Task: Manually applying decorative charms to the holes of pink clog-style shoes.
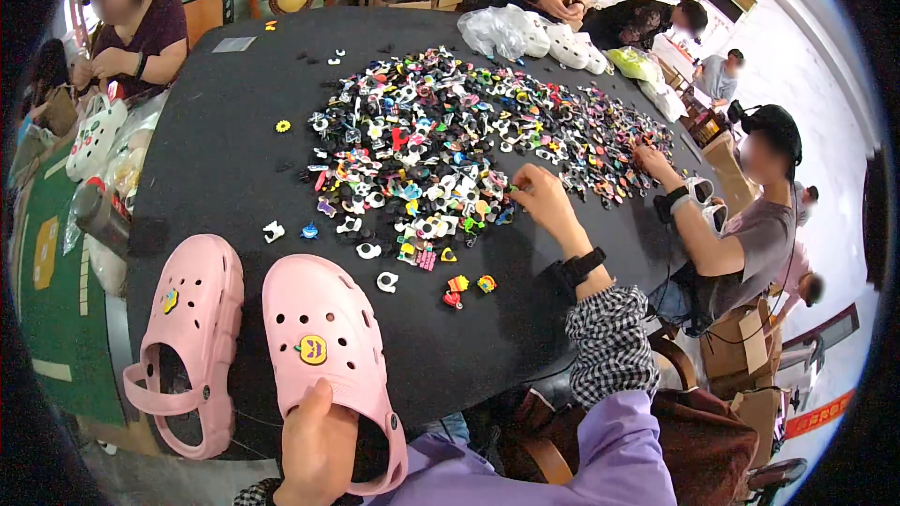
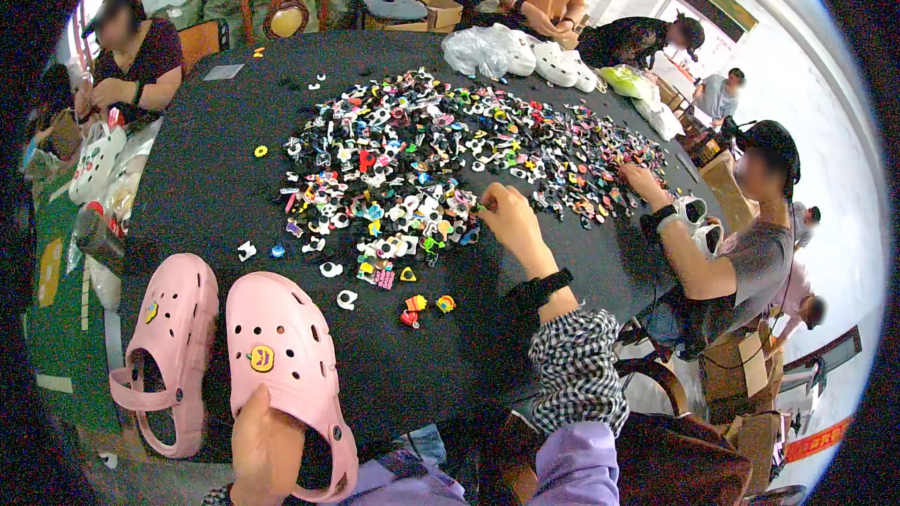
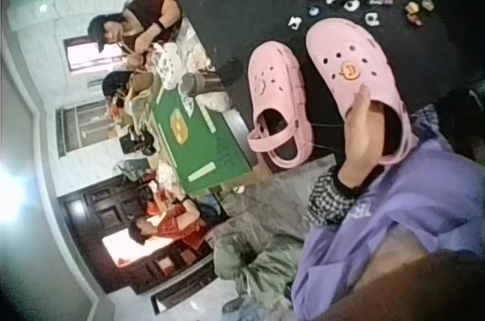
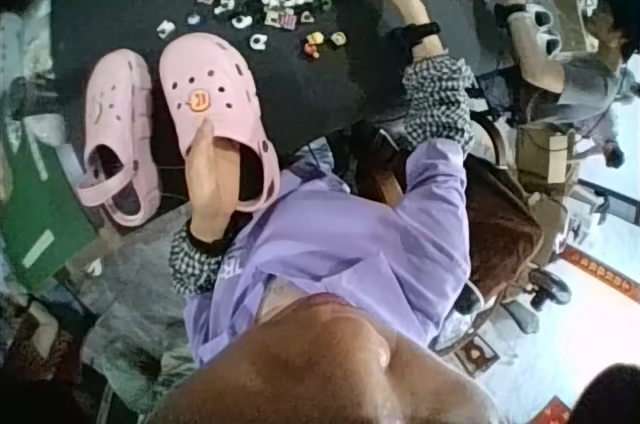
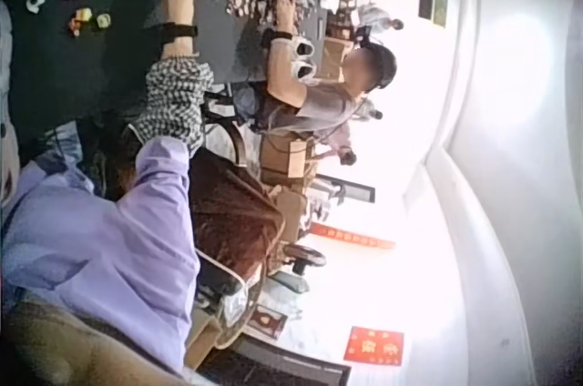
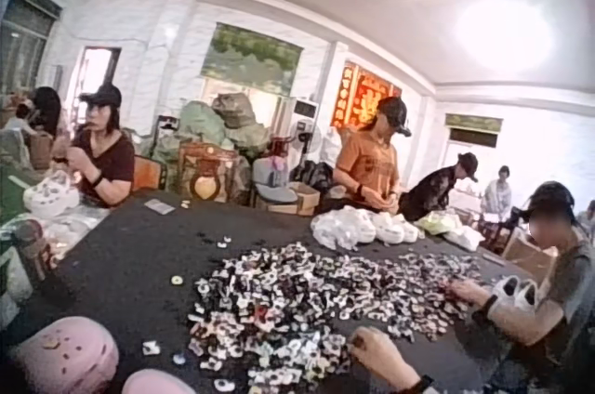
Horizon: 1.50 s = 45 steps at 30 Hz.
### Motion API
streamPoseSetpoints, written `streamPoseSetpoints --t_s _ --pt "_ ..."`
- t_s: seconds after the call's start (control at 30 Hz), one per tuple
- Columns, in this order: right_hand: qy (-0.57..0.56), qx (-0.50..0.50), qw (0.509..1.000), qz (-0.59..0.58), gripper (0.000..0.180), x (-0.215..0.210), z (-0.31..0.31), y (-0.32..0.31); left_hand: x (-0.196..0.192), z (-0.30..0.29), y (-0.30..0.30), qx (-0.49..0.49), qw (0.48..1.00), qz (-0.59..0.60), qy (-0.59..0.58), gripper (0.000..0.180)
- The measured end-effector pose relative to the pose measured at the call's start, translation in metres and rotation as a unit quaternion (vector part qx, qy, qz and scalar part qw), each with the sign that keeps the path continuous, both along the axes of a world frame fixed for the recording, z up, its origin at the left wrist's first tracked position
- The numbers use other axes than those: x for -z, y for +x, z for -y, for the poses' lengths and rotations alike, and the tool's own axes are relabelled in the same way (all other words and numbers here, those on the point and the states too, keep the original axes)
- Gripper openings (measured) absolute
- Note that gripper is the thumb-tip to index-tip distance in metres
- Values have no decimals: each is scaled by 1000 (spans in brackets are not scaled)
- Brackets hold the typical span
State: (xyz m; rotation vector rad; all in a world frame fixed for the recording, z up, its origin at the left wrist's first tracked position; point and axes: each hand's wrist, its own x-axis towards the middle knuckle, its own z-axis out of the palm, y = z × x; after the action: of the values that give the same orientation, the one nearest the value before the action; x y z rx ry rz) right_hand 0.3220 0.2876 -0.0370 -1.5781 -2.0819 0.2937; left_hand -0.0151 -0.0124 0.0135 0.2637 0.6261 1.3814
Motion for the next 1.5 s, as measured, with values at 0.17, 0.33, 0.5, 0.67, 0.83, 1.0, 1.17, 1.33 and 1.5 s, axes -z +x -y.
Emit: streamPoseSetpoints --t_s 0.17,0.33,0.5,0.67,0.83,1.0,1.17,1.33,1.5 --pt "4 24 1000 -14 25 -1 8 5 -5 -5 7 -9 1000 2 -22 37" --pt "-26 32 998 -50 23 -12 16 -12 -5 -11 8 -28 999 9 -32 51" --pt "-109 -90 946 -291 21 -43 48 -60 -6 -6 4 1 998 -35 -47 35" --pt "-206 -208 890 -350 18 -78 101 -111 -3 -9 8 -19 997 22 -76 33" --pt "-253 -283 884 -273 17 -89 138 -157 0 -4 3 -18 997 25 -70 33" --pt "-287 -257 871 -306 16 -87 153 -178 -1 -4 9 -7 996 14 -82 30" --pt "-238 -317 891 -224 20 -85 150 -189 -2 -4 11 -21 997 16 -77 30" --pt "-207 -339 897 -194 18 -83 149 -200 2 -2 7 29 990 -82 -113 30" --pt "-197 -322 904 -201 19 -83 150 -207 2 -3 9 -1 995 -30 -90 30"
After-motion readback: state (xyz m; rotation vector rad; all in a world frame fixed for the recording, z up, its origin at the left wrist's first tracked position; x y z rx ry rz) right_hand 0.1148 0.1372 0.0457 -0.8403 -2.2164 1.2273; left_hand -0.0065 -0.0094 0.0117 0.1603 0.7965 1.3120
